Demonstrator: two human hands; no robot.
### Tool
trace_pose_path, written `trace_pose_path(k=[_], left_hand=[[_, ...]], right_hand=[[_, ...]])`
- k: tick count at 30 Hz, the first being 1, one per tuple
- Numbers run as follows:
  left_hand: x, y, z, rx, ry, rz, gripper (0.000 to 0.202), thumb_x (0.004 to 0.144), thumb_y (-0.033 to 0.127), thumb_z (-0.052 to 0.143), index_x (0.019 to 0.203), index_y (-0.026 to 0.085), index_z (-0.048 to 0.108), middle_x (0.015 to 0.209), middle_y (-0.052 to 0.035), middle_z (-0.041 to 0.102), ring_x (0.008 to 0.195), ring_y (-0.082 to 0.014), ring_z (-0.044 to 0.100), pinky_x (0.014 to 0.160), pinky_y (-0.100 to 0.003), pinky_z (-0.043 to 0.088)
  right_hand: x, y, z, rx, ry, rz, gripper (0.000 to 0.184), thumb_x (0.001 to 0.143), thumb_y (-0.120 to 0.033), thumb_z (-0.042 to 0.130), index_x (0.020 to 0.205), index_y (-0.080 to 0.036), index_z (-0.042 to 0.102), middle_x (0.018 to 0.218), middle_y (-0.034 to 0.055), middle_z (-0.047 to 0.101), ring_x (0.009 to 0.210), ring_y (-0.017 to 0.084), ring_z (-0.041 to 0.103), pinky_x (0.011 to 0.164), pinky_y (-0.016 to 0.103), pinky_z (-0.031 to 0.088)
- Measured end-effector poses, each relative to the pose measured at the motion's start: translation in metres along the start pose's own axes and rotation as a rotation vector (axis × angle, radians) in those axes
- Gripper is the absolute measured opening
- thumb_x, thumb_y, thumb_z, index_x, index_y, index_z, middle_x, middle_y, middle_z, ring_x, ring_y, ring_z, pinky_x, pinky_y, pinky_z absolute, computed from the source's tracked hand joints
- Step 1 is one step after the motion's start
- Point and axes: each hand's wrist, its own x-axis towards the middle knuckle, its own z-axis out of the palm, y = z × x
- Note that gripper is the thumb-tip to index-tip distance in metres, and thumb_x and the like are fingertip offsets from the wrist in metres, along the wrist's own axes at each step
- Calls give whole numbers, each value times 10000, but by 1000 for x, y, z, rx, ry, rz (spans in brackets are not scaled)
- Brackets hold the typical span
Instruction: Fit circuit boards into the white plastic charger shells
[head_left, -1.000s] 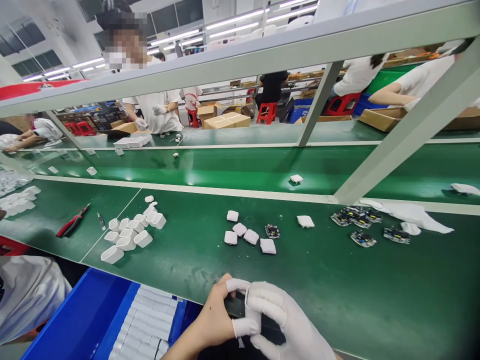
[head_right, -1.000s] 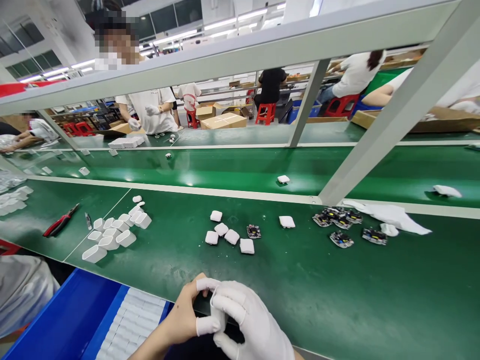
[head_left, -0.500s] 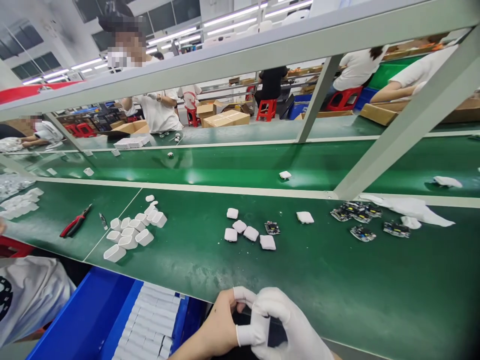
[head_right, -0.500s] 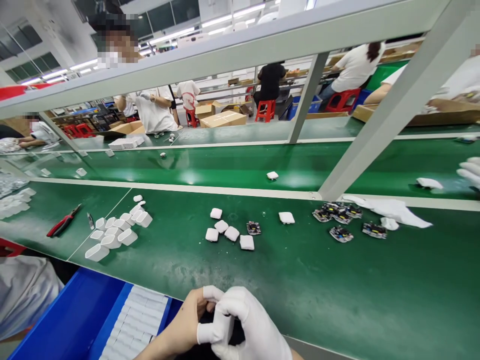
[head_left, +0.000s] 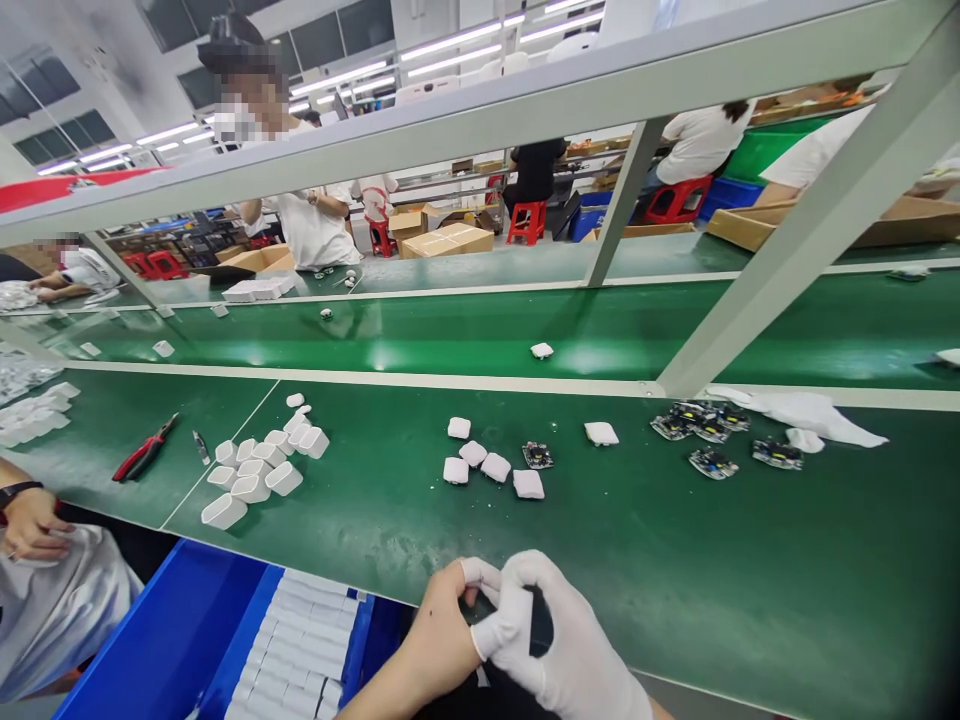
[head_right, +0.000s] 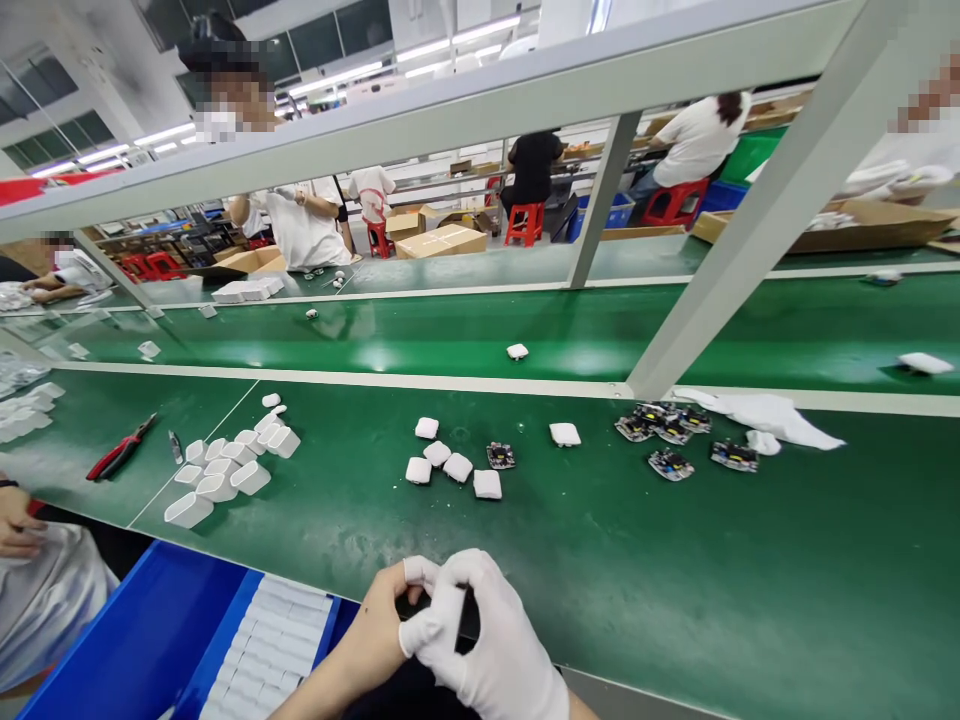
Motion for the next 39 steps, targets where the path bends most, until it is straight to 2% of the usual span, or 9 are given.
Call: trace_pose_path(k=[5, 11, 14, 17, 23, 28, 31, 35, 39], left_hand=[[4, 5, -9, 187, 80, 317, 785, 662, 541, 749, 1328, 212, 493, 1215, -117, 569, 1002, -262, 492, 900, -410, 419], [10, 13, -5, 42, 97, 367, 505, 679, 455, 779, 1107, 217, 655, 981, -76, 658, 867, -217, 523, 784, -341, 471], [9, 13, -1, -79, 119, 333, 529, 674, 481, 776, 1110, 205, 662, 940, -71, 613, 841, -204, 524, 765, -326, 472], [6, 10, 1, -149, 104, 296, 531, 645, 457, 807, 1090, 198, 676, 898, -56, 581, 827, -193, 515, 757, -310, 459], [1, 6, 2, -509, 104, 135, 652, 597, 483, 835, 1118, 150, 630, 1066, -128, 640, 1002, -286, 593, 904, -395, 461], [1, 14, 4, -748, 22, 68, 620, 578, 510, 837, 1033, 144, 629, 998, -118, 690, 963, -286, 645, 846, -364, 499], [2, 18, 8, -830, -122, 25, 620, 577, 587, 806, 961, 129, 642, 843, -103, 690, 847, -279, 670, 715, -337, 526], [3, 21, 6, -838, -325, -10, 768, 465, 550, 875, 1052, 112, 644, 850, -107, 680, 854, -291, 666, 783, -388, 512], [9, 24, -8, -783, -277, 129, 691, 439, 375, 929, 1022, 109, 673, 887, -104, 661, 870, -269, 630, 838, -389, 477]], right_hand=[[11, -4, 0, 541, -44, 427, 444, 841, -601, 577, 747, -189, 441, 695, -13, 430, 638, 141, 420, 604, 257, 419], [12, -17, 3, 927, -175, 550, 536, 820, -724, 523, 767, -191, 513, 674, -14, 435, 560, 115, 404, 516, 221, 394], [11, -26, 0, 918, -197, 487, 498, 835, -697, 535, 897, -208, 608, 942, 57, 601, 788, 194, 585, 688, 298, 513], [9, -29, -3, 868, -226, 417, 528, 884, -676, 482, 1164, -245, 600, 1248, 87, 564, 1133, 270, 540, 911, 373, 490], [-3, -3, -1, 124, 52, 97, 520, 917, -660, 398, 1071, -197, 575, 914, 81, 622, 762, 232, 608, 706, 363, 534], [-2, 7, -6, -355, 162, -362, 617, 855, -468, 635, 1375, -246, 388, 1246, 132, 526, 1074, 316, 559, 881, 425, 502], [7, -7, -13, -294, 39, -341, 593, 800, -300, 701, 1327, -284, 430, 1171, 97, 582, 1052, 296, 585, 873, 388, 523], [18, -23, -24, -89, -222, -272, 554, 746, -248, 726, 1250, -295, 499, 1144, 80, 603, 979, 268, 634, 797, 320, 560], [30, -21, -30, -19, -213, -480, 625, 783, -181, 714, 1326, -286, 423, 1244, 78, 587, 1140, 237, 575, 955, 315, 491]])
